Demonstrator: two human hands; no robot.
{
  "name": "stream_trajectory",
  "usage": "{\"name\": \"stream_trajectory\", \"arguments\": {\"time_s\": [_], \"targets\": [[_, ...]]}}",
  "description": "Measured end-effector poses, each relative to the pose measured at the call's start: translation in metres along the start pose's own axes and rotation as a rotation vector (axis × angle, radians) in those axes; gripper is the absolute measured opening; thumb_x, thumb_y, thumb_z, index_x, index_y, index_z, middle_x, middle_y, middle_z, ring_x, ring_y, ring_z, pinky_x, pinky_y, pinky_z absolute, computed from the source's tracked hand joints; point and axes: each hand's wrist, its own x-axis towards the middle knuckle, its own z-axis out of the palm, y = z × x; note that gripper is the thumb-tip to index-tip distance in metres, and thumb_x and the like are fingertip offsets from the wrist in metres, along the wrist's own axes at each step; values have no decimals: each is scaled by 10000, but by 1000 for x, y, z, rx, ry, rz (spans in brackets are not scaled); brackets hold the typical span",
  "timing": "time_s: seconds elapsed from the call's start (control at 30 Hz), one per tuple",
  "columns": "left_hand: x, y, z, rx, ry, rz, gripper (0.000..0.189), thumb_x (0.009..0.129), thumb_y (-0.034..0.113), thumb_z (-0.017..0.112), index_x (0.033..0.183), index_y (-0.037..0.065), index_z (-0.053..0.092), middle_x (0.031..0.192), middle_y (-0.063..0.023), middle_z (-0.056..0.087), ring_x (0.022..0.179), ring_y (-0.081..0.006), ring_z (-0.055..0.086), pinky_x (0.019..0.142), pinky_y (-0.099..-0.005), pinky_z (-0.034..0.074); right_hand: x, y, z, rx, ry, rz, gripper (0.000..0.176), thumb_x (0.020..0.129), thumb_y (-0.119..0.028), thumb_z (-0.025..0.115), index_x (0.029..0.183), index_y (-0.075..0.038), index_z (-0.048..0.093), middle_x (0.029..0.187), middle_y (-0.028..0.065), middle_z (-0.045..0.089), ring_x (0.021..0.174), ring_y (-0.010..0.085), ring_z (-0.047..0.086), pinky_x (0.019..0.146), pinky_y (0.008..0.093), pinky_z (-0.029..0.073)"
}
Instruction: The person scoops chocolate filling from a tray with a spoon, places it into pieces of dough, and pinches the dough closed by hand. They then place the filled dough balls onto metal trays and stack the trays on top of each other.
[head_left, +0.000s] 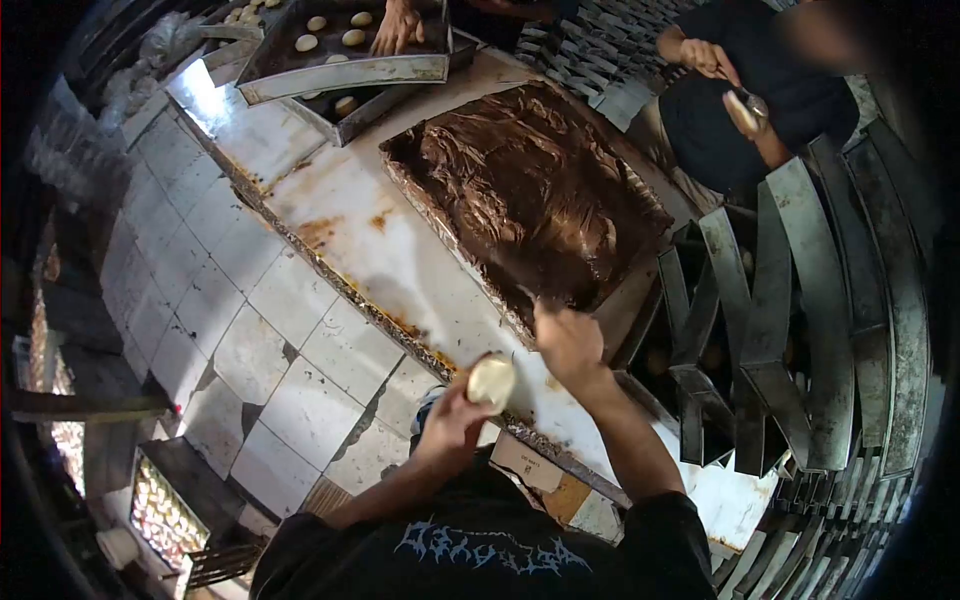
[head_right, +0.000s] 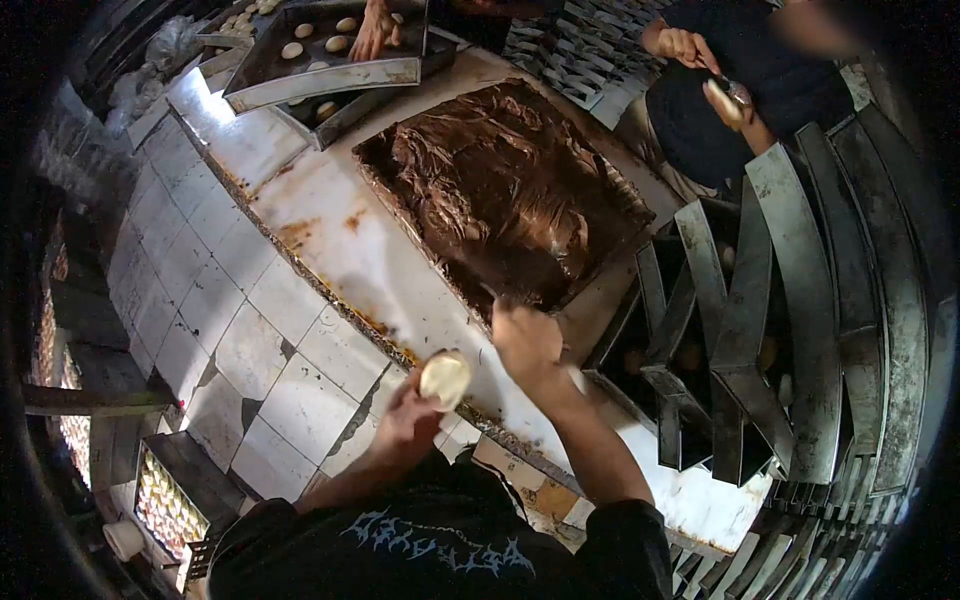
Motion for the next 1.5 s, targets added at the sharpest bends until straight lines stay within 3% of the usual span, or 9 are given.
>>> {"name": "stream_trajectory", "arguments": {"time_s": [0.07, 0.13, 0.23, 0.6, 0.77, 0.87, 1.03, 1.27, 1.5], "targets": [[4, 4, -12, 487, 177, 52, 276, 915, 91, 464, 1146, -48, 527, 1132, -138, 571, 1004, -213, 579, 862, -299, 473, -10, -17, -17, -136, -91, -50, 136, 875, -173, 494, 830, -76, 577, 685, 167, 610, 642, 363, 612, 574, 458, 490], [25, -2, -9, -396, 534, -240, 258, 913, 121, 491, 1124, -26, 509, 1165, -167, 560, 1084, -305, 549, 922, -382, 448, -21, -17, -42, 28, -93, -10, 137, 890, -143, 450, 836, -61, 546, 765, 156, 643, 694, 345, 639, 600, 452, 510], [53, -1, -2, -526, 435, -195, 347, 965, 235, 384, 1160, -24, 510, 1207, -151, 550, 1116, -270, 524, 988, -376, 395, -47, -22, -58, 539, 149, 73, 105, 859, -154, 600, 897, -58, 610, 734, 154, 623, 680, 327, 633, 591, 407, 505], [39, 52, 2, -705, -70, -97, 471, 932, 192, 357, 1247, -158, 365, 1305, -251, 441, 1219, -370, 430, 1096, -464, 285, -83, 36, 23, 510, 452, 94, 150, 800, 20, 611, 945, -11, 633, 803, 152, 581, 727, 309, 550, 609, 392, 463], [3, 32, 31, -611, 0, -191, 685, 804, 38, 622, 1387, 125, 273, 1247, -125, 487, 1115, -272, 529, 908, -437, 481, -111, 56, 63, 545, 388, 149, 183, 839, -47, 594, 1005, 21, 633, 947, 194, 635, 849, 368, 608, 749, 372, 492], [-14, -21, 58, -716, -107, -302, 592, 778, 156, 651, 1313, 84, 409, 1120, -97, 574, 940, -236, 581, 725, -394, 500, -131, 43, 27, 524, 627, 107, 179, 840, -52, 591, 995, 29, 631, 846, 180, 623, 790, 328, 602, 692, 378, 483], [-73, -106, 162, -264, -318, -536, 633, 707, -9, 505, 1320, 84, 381, 1004, -125, 556, 851, -264, 600, 740, -402, 526, -252, 105, -54, 1677, -319, 230, 153, 863, -115, 622, 940, 16, 644, 818, 87, 614, 758, 142, 575, 678, 264, 462], [-89, -166, 272, -258, 185, -700, 417, 901, 57, 354, 1314, 112, 344, 1135, -195, 549, 1017, -319, 578, 840, -445, 508, -383, 153, -55, 460, 488, -278, 161, 751, -34, 652, 909, -15, 628, 964, 123, 577, 890, 287, 555, 735, 351, 487], [-101, -203, 333, 91, -482, -692, 295, 954, 93, 422, 1241, 33, 462, 1208, -89, 539, 1085, -178, 526, 924, -337, 445, -443, 226, -96, 714, 197, 73, 235, 829, -9, 599, 1046, -4, 509, 871, 135, 579, 697, 347, 627, 671, 331, 527]]}}
